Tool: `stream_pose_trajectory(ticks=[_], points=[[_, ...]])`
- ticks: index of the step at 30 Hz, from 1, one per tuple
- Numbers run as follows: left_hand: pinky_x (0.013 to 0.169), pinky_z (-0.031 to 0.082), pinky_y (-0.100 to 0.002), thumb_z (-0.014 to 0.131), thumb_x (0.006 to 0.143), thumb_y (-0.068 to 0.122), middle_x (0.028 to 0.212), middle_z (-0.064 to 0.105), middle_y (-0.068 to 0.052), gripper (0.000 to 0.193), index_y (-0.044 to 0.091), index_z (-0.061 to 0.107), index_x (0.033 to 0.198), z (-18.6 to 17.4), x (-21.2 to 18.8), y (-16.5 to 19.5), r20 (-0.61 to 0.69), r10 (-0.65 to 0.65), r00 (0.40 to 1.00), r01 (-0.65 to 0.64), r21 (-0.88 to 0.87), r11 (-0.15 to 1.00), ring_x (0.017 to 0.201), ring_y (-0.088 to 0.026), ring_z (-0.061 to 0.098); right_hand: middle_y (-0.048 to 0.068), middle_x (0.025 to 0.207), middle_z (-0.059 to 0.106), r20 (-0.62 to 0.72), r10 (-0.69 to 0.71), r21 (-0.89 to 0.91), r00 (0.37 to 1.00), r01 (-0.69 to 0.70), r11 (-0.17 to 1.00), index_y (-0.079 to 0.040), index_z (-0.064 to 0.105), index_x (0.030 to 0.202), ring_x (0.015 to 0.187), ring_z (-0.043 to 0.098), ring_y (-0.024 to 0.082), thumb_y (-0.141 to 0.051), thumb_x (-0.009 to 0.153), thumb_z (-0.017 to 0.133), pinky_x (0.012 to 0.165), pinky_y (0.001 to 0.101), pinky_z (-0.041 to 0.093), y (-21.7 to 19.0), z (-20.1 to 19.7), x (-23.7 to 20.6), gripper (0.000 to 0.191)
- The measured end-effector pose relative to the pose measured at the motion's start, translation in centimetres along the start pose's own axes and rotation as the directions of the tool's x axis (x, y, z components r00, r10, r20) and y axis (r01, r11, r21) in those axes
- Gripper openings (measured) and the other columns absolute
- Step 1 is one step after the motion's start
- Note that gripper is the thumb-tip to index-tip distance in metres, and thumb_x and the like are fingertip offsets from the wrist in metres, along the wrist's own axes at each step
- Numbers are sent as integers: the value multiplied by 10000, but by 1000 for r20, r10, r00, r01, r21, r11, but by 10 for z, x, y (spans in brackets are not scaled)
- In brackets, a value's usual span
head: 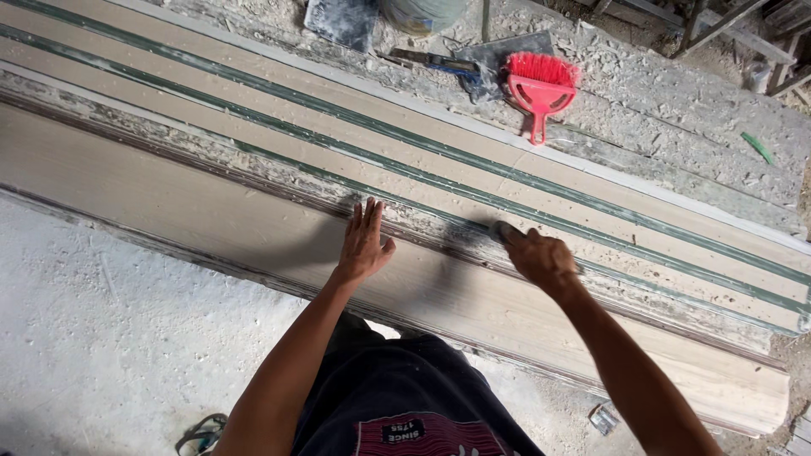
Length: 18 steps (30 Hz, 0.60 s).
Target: The person holds a long molded board steady on a workbench with one hand and uses a small handheld scraper to clean residue out of the recessed grooves along the board, working along the length of the grooves and repositioning the board to reach new sections.
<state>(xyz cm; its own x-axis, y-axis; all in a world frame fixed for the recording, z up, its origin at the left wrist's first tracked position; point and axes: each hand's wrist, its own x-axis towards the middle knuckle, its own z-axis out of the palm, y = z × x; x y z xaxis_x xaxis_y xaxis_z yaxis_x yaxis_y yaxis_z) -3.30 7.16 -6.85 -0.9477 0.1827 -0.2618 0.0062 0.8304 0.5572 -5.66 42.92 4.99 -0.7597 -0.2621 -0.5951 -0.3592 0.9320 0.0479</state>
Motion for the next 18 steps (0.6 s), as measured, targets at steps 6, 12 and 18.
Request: stream_pose_trajectory(ticks=[6, 12, 18], points=[[1232, 182, -551, 667, 895, 333, 1687, 138, -210, 900, 44, 194, 1604, -28, 14, -60, -120, 78, 990, -76, 25, 997, 1556, -437, 98, 156, 850, 690, -232, -138, -187, 963, 95, 978, -184, 565, 1374, 543, 682, 199, -419, 1023, 514, 417, 353, 556, -61, 11, 47, 425], [1222, 166, -553, 647, 917, 350, 1682, 105, -229, 894, 39, 166, 1603, -95, 27, -153, -88, -15, 996, 13, -28, 1000, 1545, -443, 72, 139, 852, 687, -308, -179, -145, 935, 140, 980, -165, 627, 1260, 603, 718, 247, -260, 1001, 537, 456, 398, 573, -252, -67, 166, 289], [1243, 144, -542, 643, 943, 324, 1685, 128, -236, 879, 27, 162, 1616, -160, 24, -243, -105, -108, 988, 107, -21, 994, 1555, -443, 95, 196, 1104, 667, -119, -178, -38, 977, 174, 984, -154, 536, 1409, 854, 729, 339, -196, 990, 537, 660, 445, 611, -410, -149, 264, 421]])
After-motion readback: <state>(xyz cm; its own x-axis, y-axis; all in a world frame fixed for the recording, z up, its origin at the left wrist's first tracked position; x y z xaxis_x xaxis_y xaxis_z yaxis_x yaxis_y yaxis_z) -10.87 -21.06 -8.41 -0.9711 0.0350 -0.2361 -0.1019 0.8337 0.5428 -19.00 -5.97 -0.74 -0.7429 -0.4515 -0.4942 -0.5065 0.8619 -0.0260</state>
